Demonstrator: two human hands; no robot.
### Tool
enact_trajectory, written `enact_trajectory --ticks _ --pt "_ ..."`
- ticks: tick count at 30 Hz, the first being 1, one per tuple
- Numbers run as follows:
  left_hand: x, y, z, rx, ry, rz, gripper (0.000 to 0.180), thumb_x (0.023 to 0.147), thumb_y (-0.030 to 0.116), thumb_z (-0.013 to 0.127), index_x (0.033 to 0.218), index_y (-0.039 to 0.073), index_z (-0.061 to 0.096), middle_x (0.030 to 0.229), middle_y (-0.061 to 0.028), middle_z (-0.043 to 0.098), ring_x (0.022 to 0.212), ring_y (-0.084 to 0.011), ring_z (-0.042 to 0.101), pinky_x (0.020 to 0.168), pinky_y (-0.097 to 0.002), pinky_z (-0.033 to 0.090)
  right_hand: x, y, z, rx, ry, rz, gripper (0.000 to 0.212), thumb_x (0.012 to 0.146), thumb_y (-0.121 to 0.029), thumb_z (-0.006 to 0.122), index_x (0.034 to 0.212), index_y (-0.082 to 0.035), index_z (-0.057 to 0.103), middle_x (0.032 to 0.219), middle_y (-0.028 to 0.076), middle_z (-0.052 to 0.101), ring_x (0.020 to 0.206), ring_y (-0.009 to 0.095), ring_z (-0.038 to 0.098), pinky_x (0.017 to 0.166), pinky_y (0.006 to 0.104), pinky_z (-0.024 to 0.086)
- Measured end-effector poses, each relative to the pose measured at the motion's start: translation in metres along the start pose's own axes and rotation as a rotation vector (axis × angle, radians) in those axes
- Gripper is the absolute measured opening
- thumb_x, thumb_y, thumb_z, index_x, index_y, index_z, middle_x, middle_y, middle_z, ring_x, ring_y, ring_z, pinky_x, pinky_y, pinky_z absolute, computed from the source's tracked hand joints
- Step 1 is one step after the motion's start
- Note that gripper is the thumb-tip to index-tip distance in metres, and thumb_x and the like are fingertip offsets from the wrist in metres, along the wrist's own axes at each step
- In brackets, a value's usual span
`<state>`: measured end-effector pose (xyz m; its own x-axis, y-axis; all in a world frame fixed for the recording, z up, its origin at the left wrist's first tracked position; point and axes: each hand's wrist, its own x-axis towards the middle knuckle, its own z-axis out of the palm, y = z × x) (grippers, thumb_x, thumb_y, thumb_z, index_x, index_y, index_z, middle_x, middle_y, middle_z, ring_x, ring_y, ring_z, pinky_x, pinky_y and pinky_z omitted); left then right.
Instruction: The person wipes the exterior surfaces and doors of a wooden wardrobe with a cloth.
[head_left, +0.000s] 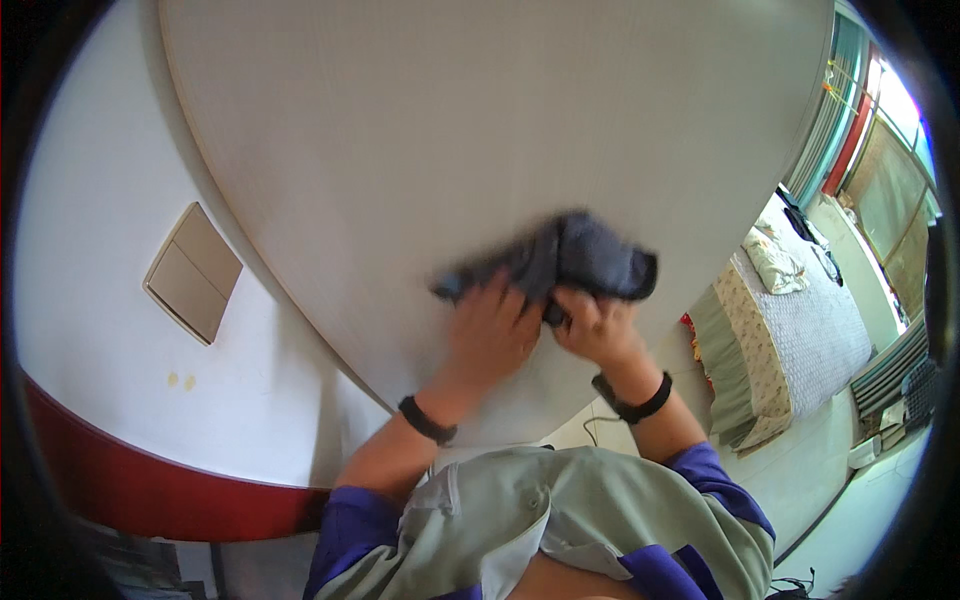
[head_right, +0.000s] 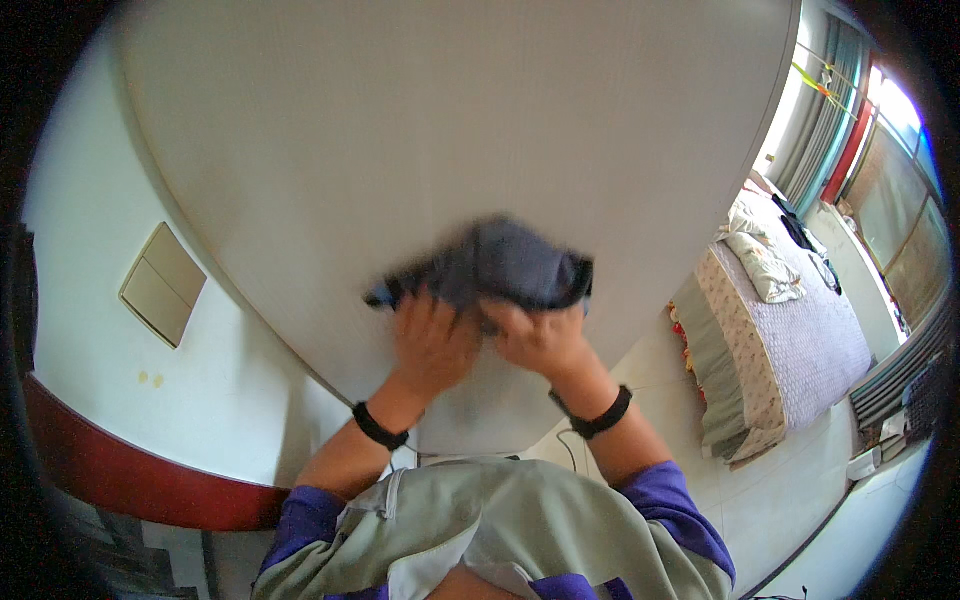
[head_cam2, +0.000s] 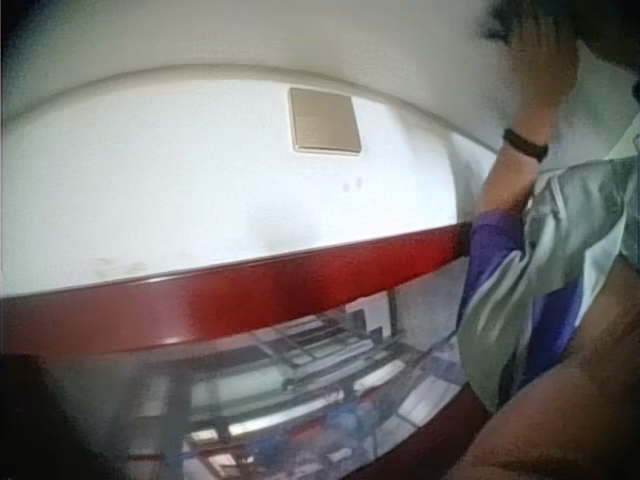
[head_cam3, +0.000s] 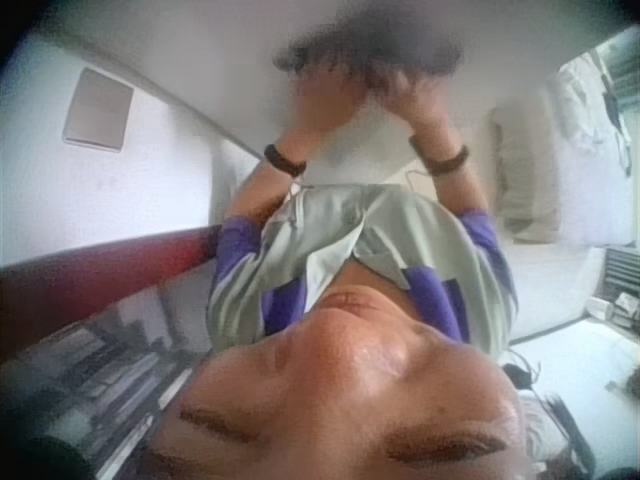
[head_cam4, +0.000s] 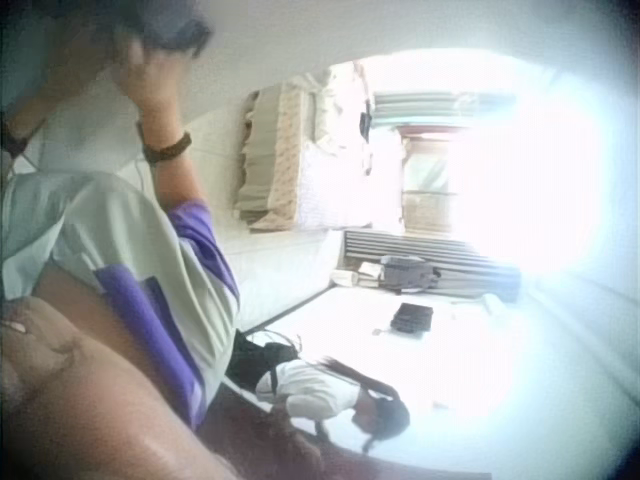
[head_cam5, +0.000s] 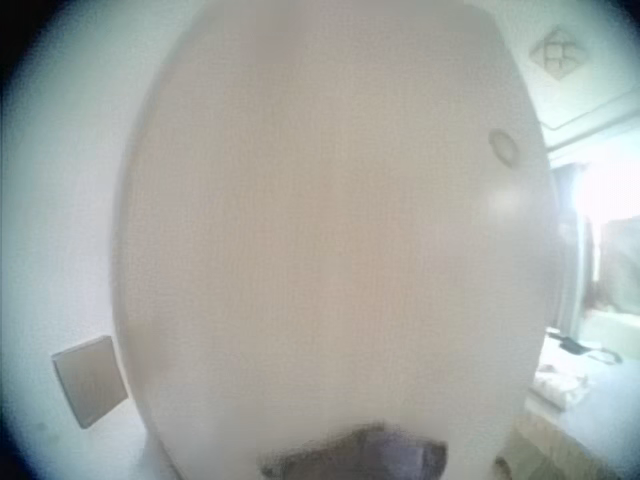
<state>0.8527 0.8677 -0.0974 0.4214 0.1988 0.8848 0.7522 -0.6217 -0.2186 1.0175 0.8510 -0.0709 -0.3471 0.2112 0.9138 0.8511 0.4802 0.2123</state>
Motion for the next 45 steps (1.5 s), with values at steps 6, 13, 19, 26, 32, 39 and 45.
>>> enact_trajectory --ticks 6,13,19,26,32,39,45 --pt "0.098 -0.029 -0.033 0.07 0.308 -0.139 0.043 0.087 0.03 0.041 0.126 0.012 0.044 0.135 -0.0235 0.033 0.128 -0.0452 0.024 0.102 -0.0571 0.013 0.092 0.01 -0.025 -0.227 0.164 0.085 0.038 0.059 -0.021 0.06 0.095 -0.027 0.066 0.103 0.009 0.054 0.093 0.028 0.051 0.085 0.0424 0.036" --pt "0.066 -0.005 -0.01 0.237 0.211 -0.147 0.037 0.087 0.03 0.044 0.119 0.012 0.047 0.13 -0.0233 0.038 0.123 -0.0498 0.028 0.097 -0.0626 0.02 0.052 -0.012 -0.002 -0.218 0.234 0.178 0.035 0.059 -0.021 0.061 0.093 -0.024 0.069 0.115 0.014 0.053 0.107 0.033 0.051 0.092 0.044 0.037" --pt "0.002 0.011 0.025 0.202 0.3 -0.164 0.031 0.084 0.028 0.045 0.104 0.008 0.057 0.118 -0.0194 0.05 0.114 -0.0458 0.039 0.088 -0.0569 0.027 -0.008 -0.016 0.013 0.187 0.012 0.086 0.032 0.061 -0.023 0.065 0.093 -0.021 0.068 0.115 0.014 0.056 0.109 0.032 0.052 0.089 0.0481 0.038" --pt "-0.051 0.037 0.046 0.143 0.249 -0.246 0.042 0.085 0.031 0.044 0.119 0.008 0.049 0.123 -0.0196 0.045 0.118 -0.0462 0.036 0.09 -0.0574 0.027 -0.073 -0.003 0.015 0.123 -0.055 -0.16 0.032 0.061 -0.023 0.064 0.093 -0.024 0.067 0.109 0.002 0.061 0.1 0.023 0.057 0.087 0.0424 0.038" --pt "0.061 0.047 0.022 0.12 0.208 -0.2 0.043 0.07 0.021 0.051 0.112 0.016 0.055 0.124 -0.018 0.046 0.12 -0.0436 0.037 0.091 -0.0578 0.028 -0.001 0.055 -0.037 0.128 0.011 0.021 0.037 0.062 -0.015 0.064 0.098 -0.024 0.068 0.111 0.004 0.058 0.101 0.025 0.055 0.089 0.0414 0.037" --pt "0.022 0.106 0.084 0.183 0.329 -0.385 0.042 0.076 0.029 0.051 0.116 0.015 0.051 0.121 -0.0171 0.048 0.115 -0.0428 0.04 0.084 -0.0611 0.032 -0.058 0.079 -0.04 0.262 -0.125 -0.11 0.041 0.062 -0.016 0.061 0.102 -0.024 0.066 0.115 0.008 0.058 0.107 0.029 0.053 0.091 0.051 0.032" --pt "-0.079 0.173 0.094 0.039 -0.125 -0.673 0.046 0.075 0.028 0.057 0.117 0.009 0.05 0.114 -0.0116 0.053 0.114 -0.0375 0.042 0.097 -0.0553 0.024 -0.166 0.063 -0.004 0.474 -0.404 -0.435 0.01 0.063 -0.018 0.06 0.072 -0.016 0.058 0.082 0.003 0.051 0.088 0.023 0.05 0.082 0.0455 0.037"
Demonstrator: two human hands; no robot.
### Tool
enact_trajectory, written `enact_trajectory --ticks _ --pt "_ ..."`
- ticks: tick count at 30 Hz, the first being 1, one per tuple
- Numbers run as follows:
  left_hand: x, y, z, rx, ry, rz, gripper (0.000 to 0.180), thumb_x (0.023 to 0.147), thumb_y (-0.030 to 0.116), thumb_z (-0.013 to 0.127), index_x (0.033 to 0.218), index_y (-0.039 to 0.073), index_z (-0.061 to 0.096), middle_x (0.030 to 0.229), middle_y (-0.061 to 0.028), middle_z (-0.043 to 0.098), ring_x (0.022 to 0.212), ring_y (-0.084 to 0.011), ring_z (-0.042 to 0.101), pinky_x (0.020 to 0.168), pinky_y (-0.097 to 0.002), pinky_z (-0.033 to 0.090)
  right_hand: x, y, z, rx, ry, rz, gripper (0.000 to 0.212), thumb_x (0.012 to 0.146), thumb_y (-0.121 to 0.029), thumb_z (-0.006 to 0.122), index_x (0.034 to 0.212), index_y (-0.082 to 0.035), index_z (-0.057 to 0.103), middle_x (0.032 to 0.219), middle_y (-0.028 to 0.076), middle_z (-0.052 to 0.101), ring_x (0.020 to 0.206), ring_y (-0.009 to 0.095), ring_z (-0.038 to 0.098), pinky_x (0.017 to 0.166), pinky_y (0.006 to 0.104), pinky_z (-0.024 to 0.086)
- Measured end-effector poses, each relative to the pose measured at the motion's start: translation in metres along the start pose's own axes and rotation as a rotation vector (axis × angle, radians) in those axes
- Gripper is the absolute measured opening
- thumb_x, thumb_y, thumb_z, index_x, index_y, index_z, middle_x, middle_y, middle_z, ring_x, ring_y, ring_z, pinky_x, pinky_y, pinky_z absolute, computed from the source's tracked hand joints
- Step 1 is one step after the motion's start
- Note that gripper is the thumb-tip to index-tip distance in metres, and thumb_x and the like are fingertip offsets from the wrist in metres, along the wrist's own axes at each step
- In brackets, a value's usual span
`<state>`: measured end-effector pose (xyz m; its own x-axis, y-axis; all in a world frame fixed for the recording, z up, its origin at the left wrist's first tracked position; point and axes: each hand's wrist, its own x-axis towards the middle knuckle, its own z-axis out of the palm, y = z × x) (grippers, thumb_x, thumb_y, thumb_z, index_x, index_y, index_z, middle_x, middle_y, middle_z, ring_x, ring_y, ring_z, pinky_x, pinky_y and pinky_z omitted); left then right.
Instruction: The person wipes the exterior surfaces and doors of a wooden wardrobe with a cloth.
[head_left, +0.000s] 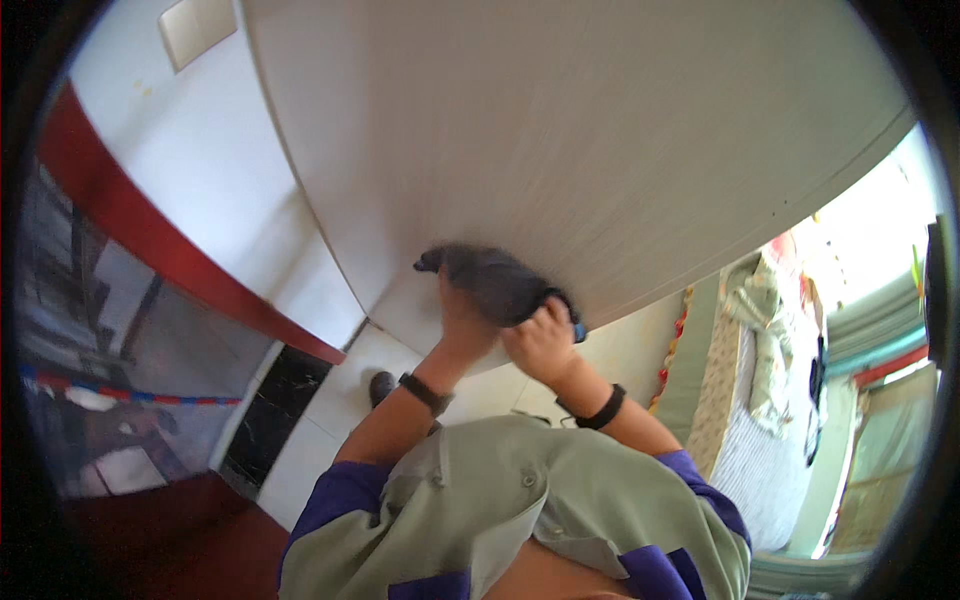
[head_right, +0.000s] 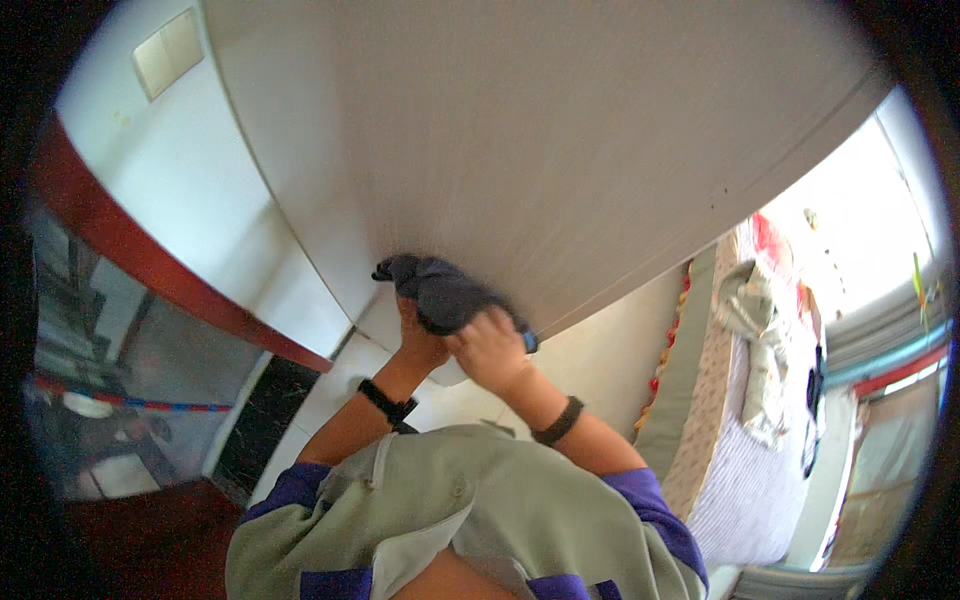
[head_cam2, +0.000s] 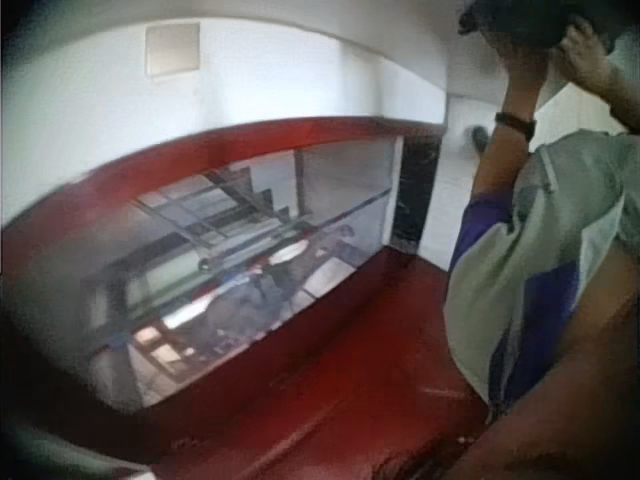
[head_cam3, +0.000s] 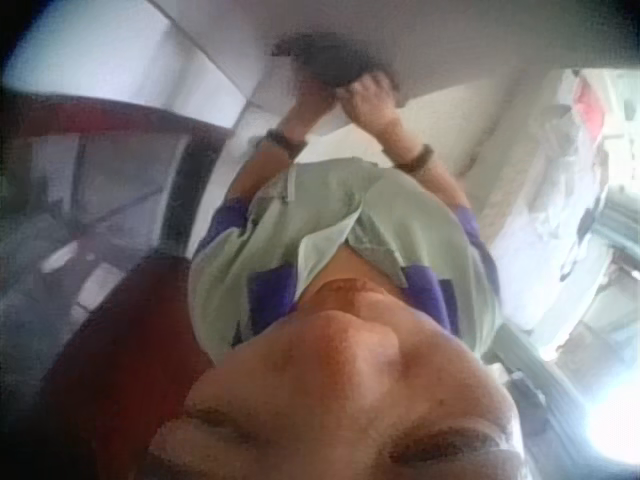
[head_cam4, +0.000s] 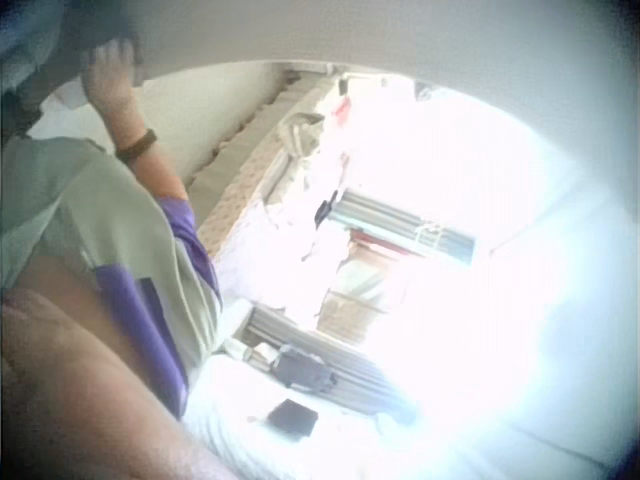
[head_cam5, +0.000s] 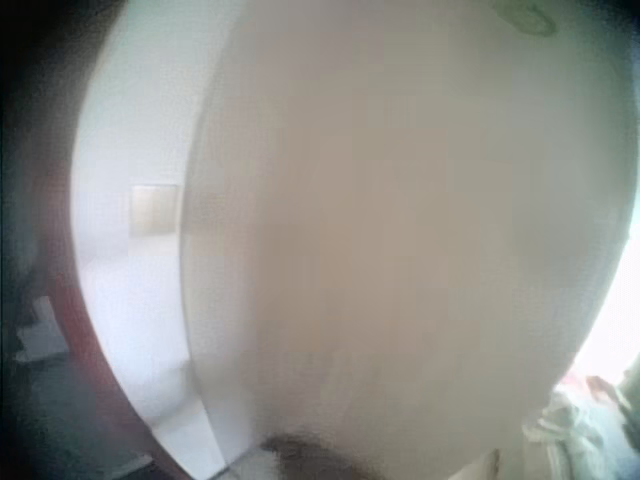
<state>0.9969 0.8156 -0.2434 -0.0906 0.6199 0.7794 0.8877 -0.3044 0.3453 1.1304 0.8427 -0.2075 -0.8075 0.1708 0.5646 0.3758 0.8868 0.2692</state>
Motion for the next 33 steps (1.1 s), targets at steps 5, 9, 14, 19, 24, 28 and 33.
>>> enact_trajectory --ticks 5,9,14,19,24,28,33 --pt "-0.054 -0.009 0.004 -0.325 -0.03 -0.426 0.048 0.07 0.013 0.06 0.116 0.003 0.05 0.125 -0.0171 0.042 0.119 -0.0388 0.034 0.102 -0.0467 0.022 0.029 -0.007 -0.002 0.212 -0.262 -0.062 0.027 0.071 -0.017 0.055 0.096 -0.01 0.062 0.103 0.009 0.054 0.104 0.028 0.048 0.091 0.0438 0.035" --pt "0.003 -0.007 -0.041 -0.061 0.068 -0.202 0.043 0.069 0.013 0.06 0.11 0.002 0.054 0.131 -0.021 0.034 0.125 -0.042 0.026 0.101 -0.0511 0.022 0.067 0.008 -0.035 0.268 -0.121 -0.046 0.032 0.069 -0.005 0.053 0.099 -0.011 0.061 0.095 0.01 0.056 0.095 0.028 0.051 0.085 0.0429 0.035" --pt "0.093 0.017 -0.082 0.105 0.245 -0.03 0.025 0.062 0.01 0.062 0.087 0.009 0.062 0.132 -0.0183 0.036 0.127 -0.038 0.027 0.103 -0.0558 0.021 0.102 0.023 -0.101 0.221 0.217 0.121 0.047 0.065 0.003 0.053 0.111 -0.009 0.056 0.1 0.013 0.058 0.093 0.031 0.052 0.086 0.0428 0.034" --pt "0.095 0.013 -0.044 -0.003 0.423 -0.02 0.041 0.073 0.021 0.061 0.111 0.009 0.05 0.13 -0.0195 0.037 0.125 -0.04 0.029 0.1 -0.0593 0.022 0.091 0.021 -0.083 -0.011 0.196 0.057 0.049 0.071 -0.002 0.052 0.118 -0.017 0.056 0.103 0.006 0.057 0.096 0.025 0.052 0.087 0.0402 0.033" --pt "-0.001 -0.033 0.043 -0.029 0.28 -0.287 0.055 0.079 0.037 0.056 0.121 0.005 0.042 0.133 -0.0185 0.034 0.125 -0.0406 0.028 0.1 -0.06 0.021 0.043 0.006 -0.014 0.075 -0.119 -0.079 0.017 0.072 -0.014 0.053 0.088 -0.013 0.059 0.097 0.007 0.053 0.094 0.026 0.05 0.089 0.0448 0.035" --pt "-0.059 -0.042 0.062 -0.148 0.155 -0.507 0.058 0.081 0.041 0.054 0.124 0.005 0.039 0.133 -0.017 0.034 0.124 -0.0382 0.03 0.101 -0.0559 0.022 0.025 -0.008 0.025 0.176 -0.23 -0.142 0.023 0.07 -0.013 0.053 0.092 -0.011 0.06 0.1 0.01 0.053 0.096 0.028 0.05 0.092 0.0453 0.034" --pt "-0.054 -0.062 0.067 -0.648 0.396 -0.728 0.063 0.083 0.046 0.051 0.128 0.006 0.034 0.133 -0.015 0.035 0.122 -0.0353 0.033 0.103 -0.0508 0.022 0.045 -0.013 0.046 0.158 -0.454 -0.113 0.039 0.07 -0.009 0.053 0.109 -0.009 0.058 0.106 0.013 0.051 0.102 0.031 0.048 0.097 0.0482 0.03"
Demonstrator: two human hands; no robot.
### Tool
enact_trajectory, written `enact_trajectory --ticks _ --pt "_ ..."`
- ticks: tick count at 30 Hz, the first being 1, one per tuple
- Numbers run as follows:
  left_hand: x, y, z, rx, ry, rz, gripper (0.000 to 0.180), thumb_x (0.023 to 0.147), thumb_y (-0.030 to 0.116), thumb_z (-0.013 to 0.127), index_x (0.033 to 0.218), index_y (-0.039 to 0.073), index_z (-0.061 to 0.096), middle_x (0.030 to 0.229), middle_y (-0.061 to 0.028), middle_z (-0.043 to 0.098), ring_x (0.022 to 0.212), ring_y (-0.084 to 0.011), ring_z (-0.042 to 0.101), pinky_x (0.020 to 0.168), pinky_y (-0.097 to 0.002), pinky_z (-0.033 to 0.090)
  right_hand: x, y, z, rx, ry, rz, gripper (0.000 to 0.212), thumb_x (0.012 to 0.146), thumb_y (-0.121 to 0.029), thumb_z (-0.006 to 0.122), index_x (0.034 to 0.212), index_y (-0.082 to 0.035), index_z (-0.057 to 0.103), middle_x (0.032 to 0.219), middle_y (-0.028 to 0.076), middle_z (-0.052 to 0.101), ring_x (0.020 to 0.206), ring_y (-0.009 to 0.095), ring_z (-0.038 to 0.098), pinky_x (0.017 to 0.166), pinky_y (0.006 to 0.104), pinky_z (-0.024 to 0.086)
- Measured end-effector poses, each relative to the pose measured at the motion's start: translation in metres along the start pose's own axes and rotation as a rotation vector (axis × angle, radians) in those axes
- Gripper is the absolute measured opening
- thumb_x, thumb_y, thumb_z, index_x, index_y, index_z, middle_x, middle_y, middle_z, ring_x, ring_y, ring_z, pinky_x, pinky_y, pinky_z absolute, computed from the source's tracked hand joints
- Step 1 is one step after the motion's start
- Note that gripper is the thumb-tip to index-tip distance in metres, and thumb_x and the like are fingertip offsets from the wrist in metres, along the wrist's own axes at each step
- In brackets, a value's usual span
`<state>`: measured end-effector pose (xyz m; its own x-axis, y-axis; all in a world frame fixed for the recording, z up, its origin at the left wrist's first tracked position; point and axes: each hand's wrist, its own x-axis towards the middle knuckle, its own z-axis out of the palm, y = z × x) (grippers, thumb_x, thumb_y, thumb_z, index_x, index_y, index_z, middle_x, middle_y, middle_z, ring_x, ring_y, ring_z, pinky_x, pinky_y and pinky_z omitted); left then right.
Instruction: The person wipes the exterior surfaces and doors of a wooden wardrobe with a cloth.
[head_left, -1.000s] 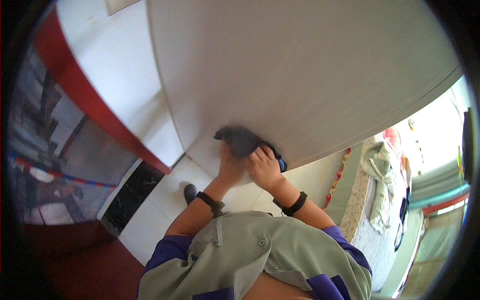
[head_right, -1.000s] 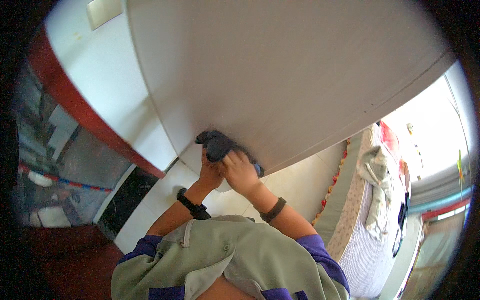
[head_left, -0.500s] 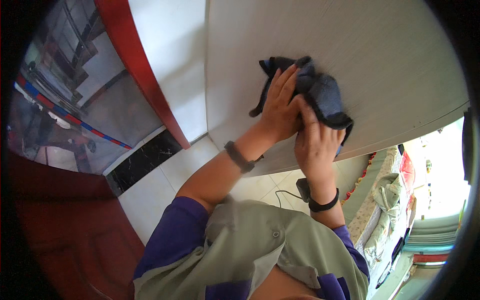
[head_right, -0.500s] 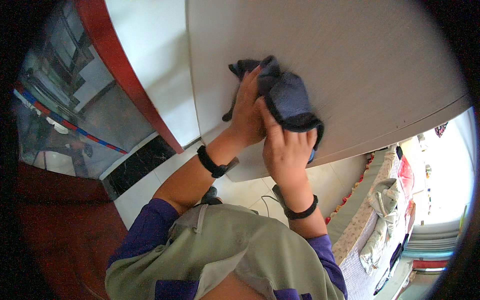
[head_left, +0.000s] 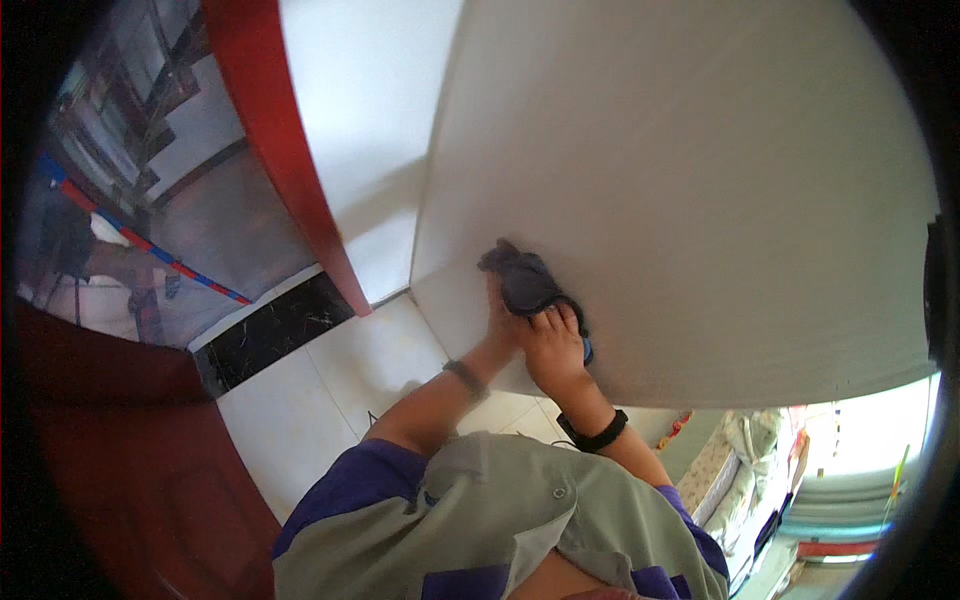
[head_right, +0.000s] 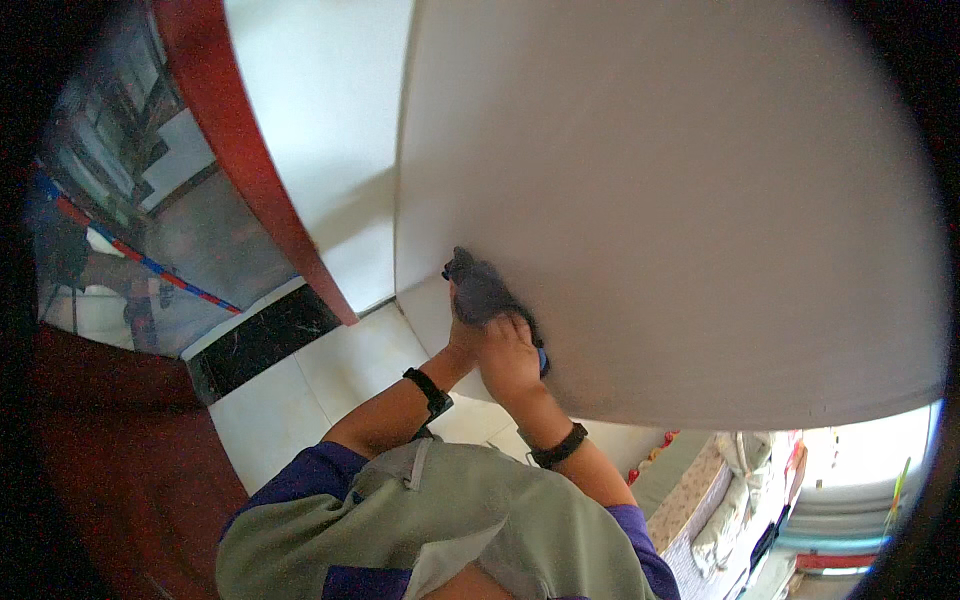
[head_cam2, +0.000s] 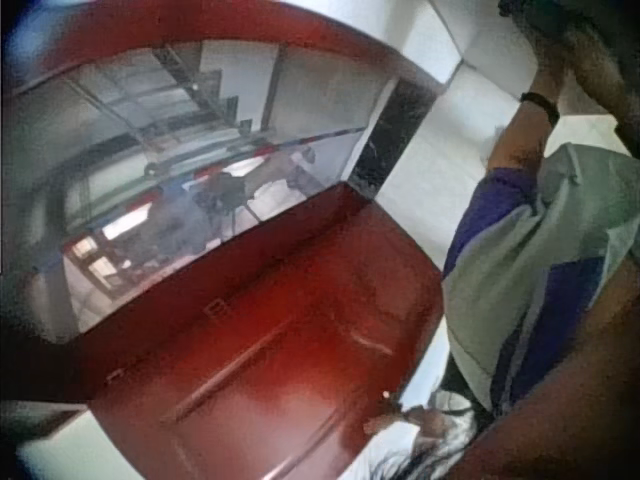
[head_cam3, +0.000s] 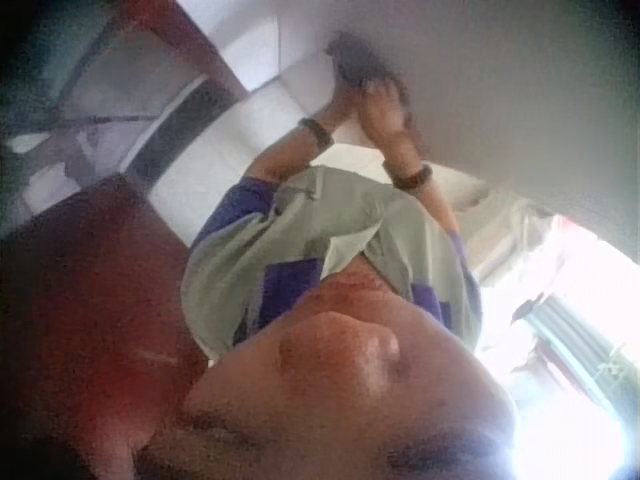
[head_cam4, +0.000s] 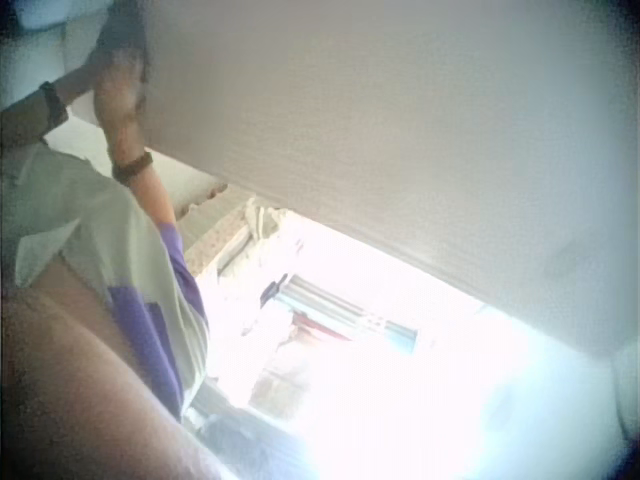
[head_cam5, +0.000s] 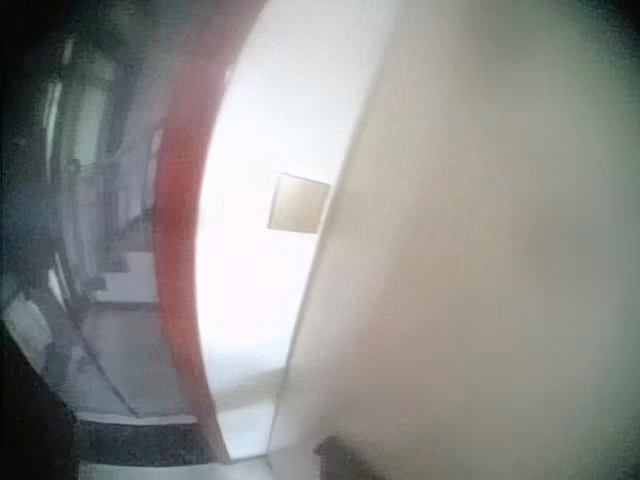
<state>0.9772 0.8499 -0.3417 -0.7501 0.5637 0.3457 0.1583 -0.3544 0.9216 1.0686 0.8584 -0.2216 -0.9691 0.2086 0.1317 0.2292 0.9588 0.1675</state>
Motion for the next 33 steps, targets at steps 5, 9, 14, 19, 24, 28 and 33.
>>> enact_trajectory --ticks 5,9,14,19,24,28,33 --pt "0.076 0.084 0.0 0.298 0.176 0.555 0.086 0.074 0.035 0.068 0.138 0.014 0.015 0.138 -0.023 0.024 0.129 -0.0341 0.026 0.105 -0.0569 0.01 0.032 0.007 -0.075 -0.036 0.308 0.033 0.032 0.072 -0.013 0.053 0.103 -0.01 0.06 0.103 0.012 0.054 0.104 0.03 0.048 0.096 0.0478 0.03" --pt "0.125 0.173 0.008 0.32 0.114 0.921 0.056 0.084 0.023 0.051 0.135 0.014 0.03 0.14 -0.0156 0.03 0.13 -0.0372 0.027 0.103 -0.0592 0.011 0.034 0.006 -0.138 -0.017 0.603 0.172 0.05 0.07 0.0 0.055 0.119 -0.011 0.055 0.111 0.018 0.051 0.101 0.035 0.047 0.086 0.0446 0.035" --pt "0.121 0.144 0.02 0.326 0.161 0.941 0.067 0.084 0.028 0.051 0.14 0.017 0.016 0.139 -0.0149 0.033 0.129 -0.0361 0.029 0.102 -0.0601 0.013 0.033 0.012 -0.124 -0.106 0.525 0.136 0.052 0.07 -0.001 0.055 0.121 -0.013 0.054 0.116 0.016 0.051 0.1 0.034 0.048 0.084 0.0457 0.035" --pt "0.077 0.044 0.001 0.481 0.299 0.688 0.067 0.084 0.038 0.05 0.138 0.011 0.021 0.137 -0.0124 0.036 0.126 -0.0332 0.033 0.1 -0.0564 0.023 0.029 0.006 -0.034 -0.033 0.218 -0.004 0.038 0.069 -0.011 0.056 0.107 -0.009 0.06 0.107 0.012 0.052 0.098 0.03 0.048 0.083 0.0482 0.035" --pt "0.016 -0.054 -0.026 0.632 0.093 0.295 0.065 0.081 0.037 0.054 0.133 0.009 0.027 0.134 -0.0134 0.036 0.124 -0.0345 0.032 0.1 -0.054 0.023 0.052 -0.014 0.032 0.026 -0.129 -0.035 0.025 0.074 -0.011 0.052 0.096 -0.008 0.063 0.098 0.011 0.057 0.101 0.028 0.05 0.095 0.0394 0.033" --pt "0.004 -0.067 -0.038 0.682 -0.058 0.078 0.063 0.078 0.036 0.057 0.129 0.008 0.032 0.132 -0.0142 0.037 0.123 -0.0356 0.032 0.1 -0.052 0.023 0.058 -0.015 0.042 0.11 -0.188 -0.024 0.027 0.075 -0.013 0.052 0.099 -0.007 0.061 0.1 0.011 0.057 0.102 0.027 0.05 0.093 0.0382 0.036" --pt "0.037 0.001 -0.041 0.687 -0.056 0.197 0.061 0.074 0.035 0.061 0.124 0.007 0.038 0.13 -0.0152 0.037 0.121 -0.0369 0.031 0.1 -0.0496 0.023 0.052 -0.008 -0.005 0.2 -0.056 0.096 0.025 0.075 -0.014 0.051 0.098 -0.008 0.06 0.099 0.012 0.056 0.1 0.03 0.05 0.092 0.0414 0.036"
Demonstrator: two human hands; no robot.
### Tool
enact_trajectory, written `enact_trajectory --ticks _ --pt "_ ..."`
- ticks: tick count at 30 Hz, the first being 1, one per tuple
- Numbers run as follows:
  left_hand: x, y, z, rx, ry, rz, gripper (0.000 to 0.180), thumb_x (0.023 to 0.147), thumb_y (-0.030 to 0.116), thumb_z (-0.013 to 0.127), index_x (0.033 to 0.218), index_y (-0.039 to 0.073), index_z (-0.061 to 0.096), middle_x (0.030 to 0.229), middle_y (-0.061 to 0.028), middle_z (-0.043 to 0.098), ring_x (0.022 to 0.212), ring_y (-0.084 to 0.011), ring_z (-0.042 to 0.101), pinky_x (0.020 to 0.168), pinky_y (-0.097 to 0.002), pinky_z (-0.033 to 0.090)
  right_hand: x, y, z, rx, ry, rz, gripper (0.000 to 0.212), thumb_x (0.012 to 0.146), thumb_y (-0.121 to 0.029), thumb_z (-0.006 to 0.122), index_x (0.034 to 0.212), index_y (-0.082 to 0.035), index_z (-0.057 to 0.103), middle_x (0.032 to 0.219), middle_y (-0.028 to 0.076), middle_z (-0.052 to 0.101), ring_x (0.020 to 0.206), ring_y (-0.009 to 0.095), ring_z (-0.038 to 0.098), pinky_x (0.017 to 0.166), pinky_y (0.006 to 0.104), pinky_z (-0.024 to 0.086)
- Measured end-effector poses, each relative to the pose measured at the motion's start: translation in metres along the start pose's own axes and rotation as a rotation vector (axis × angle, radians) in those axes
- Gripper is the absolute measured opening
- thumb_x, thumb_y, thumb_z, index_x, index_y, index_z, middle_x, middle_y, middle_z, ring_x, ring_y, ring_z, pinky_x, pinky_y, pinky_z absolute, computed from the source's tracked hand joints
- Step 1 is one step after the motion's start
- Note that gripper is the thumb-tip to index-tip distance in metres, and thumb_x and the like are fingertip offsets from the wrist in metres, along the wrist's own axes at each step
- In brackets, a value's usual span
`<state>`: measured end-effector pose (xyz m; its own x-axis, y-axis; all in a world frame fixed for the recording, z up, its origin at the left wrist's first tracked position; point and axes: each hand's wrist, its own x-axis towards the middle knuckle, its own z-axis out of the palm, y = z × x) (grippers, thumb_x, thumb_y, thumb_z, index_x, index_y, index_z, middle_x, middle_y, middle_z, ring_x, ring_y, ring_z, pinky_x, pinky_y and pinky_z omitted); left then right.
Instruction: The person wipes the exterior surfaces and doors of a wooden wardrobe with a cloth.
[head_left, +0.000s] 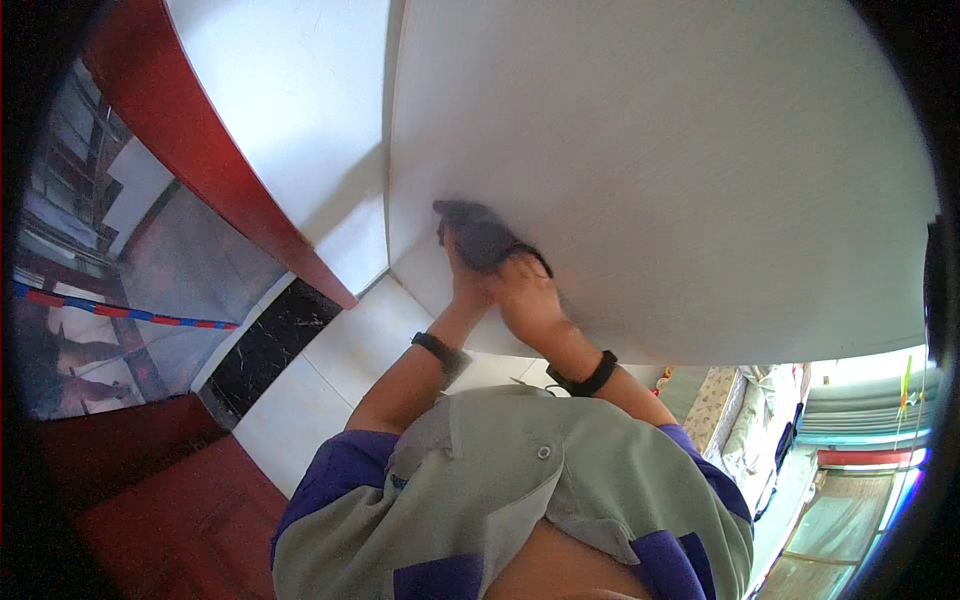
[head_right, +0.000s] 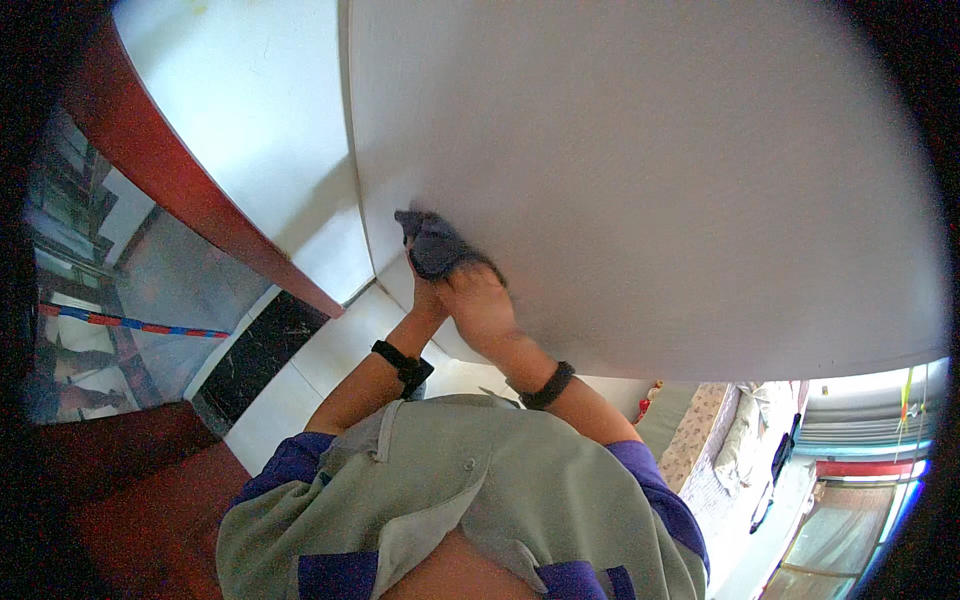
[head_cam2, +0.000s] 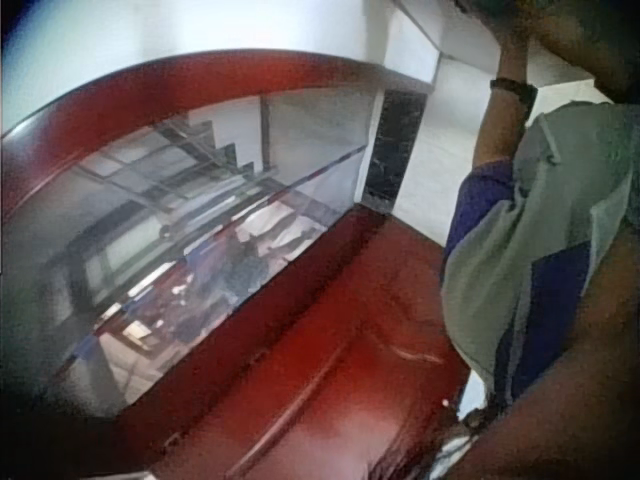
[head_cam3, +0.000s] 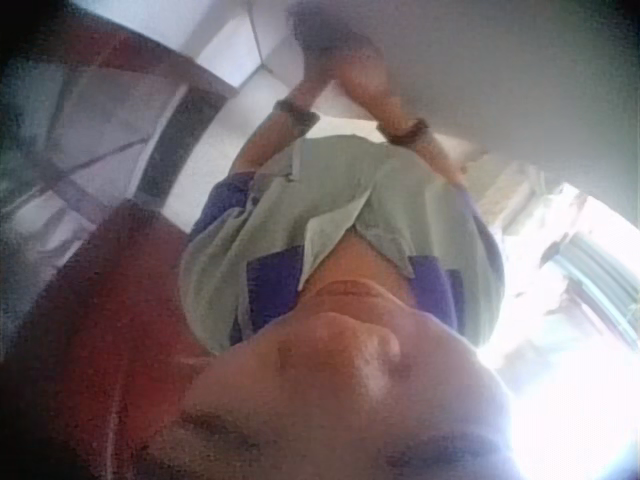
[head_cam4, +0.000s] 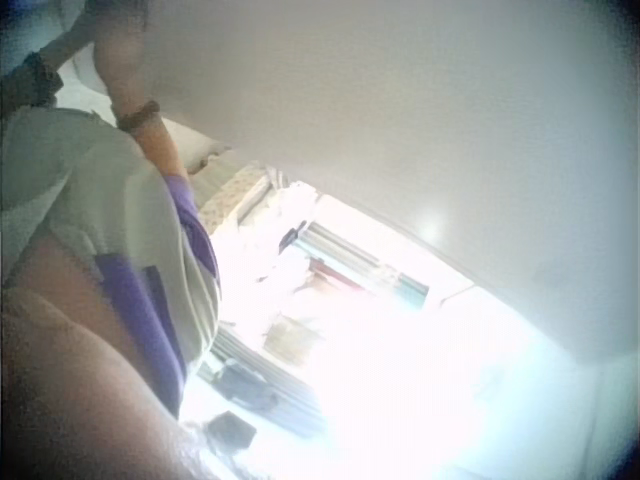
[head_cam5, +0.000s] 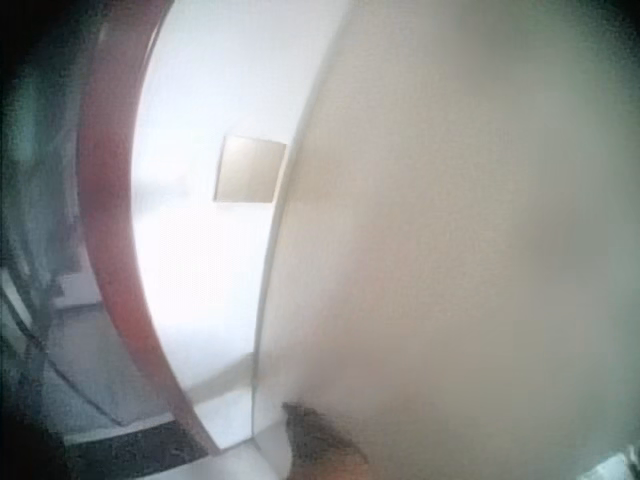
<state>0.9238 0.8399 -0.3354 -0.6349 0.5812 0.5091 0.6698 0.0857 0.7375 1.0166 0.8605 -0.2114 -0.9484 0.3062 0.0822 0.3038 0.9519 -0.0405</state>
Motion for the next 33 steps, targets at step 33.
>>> enact_trajectory --ticks 33 --pt "-0.006 0.154 -0.021 -0.006 0.059 0.592 0.052 0.071 0.038 0.059 0.116 0.014 0.051 0.131 -0.0163 0.033 0.123 -0.0392 0.026 0.1 -0.0596 0.015 -0.153 0.061 -0.1 -0.269 0.848 -0.326 0.031 0.058 -0.021 0.069 0.088 -0.017 0.067 0.1 0.003 0.059 0.096 0.026 0.054 0.089 0.0435 0.036"
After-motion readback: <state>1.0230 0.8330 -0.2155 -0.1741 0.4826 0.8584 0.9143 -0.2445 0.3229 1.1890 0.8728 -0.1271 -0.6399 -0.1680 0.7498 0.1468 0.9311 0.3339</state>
